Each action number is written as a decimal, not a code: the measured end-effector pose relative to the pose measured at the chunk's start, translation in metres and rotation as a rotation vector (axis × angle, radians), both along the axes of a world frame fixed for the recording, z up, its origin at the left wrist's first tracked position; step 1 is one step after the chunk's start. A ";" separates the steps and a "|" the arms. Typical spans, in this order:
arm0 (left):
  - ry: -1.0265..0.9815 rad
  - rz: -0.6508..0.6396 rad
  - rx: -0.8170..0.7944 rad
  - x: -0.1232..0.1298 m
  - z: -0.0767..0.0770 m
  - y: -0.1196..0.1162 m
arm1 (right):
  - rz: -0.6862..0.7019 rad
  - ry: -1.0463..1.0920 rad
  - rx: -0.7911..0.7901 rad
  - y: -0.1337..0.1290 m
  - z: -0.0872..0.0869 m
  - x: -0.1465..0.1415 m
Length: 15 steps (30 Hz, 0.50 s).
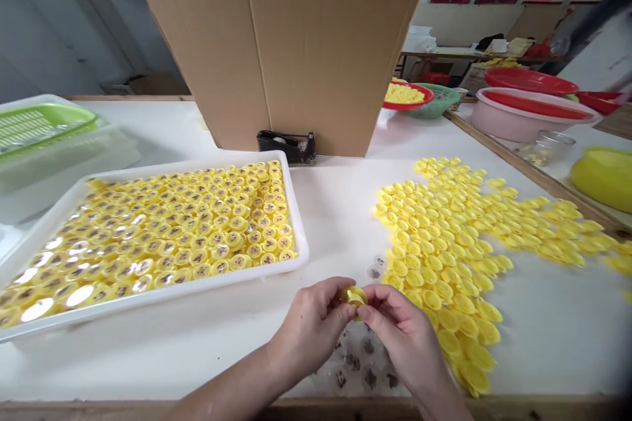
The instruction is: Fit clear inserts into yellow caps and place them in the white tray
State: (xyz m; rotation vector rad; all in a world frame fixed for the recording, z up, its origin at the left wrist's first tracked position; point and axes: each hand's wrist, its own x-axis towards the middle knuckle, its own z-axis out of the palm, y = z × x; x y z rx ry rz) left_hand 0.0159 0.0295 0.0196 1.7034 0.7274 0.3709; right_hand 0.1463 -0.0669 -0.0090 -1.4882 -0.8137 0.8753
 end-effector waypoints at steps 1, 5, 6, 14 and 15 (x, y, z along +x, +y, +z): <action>0.011 0.008 0.010 -0.002 0.004 0.000 | -0.014 0.023 0.000 0.003 0.002 -0.001; 0.032 -0.009 0.033 -0.011 0.023 0.008 | -0.006 0.112 0.029 0.011 0.010 -0.006; 0.030 -0.012 0.024 -0.014 0.026 0.015 | 0.002 0.126 0.039 0.012 0.011 -0.007; 0.439 0.257 0.525 -0.047 0.046 0.175 | -0.122 0.054 -0.076 0.003 -0.003 0.009; 0.478 0.269 0.555 -0.047 0.047 0.195 | -0.135 0.060 -0.087 0.002 -0.006 0.010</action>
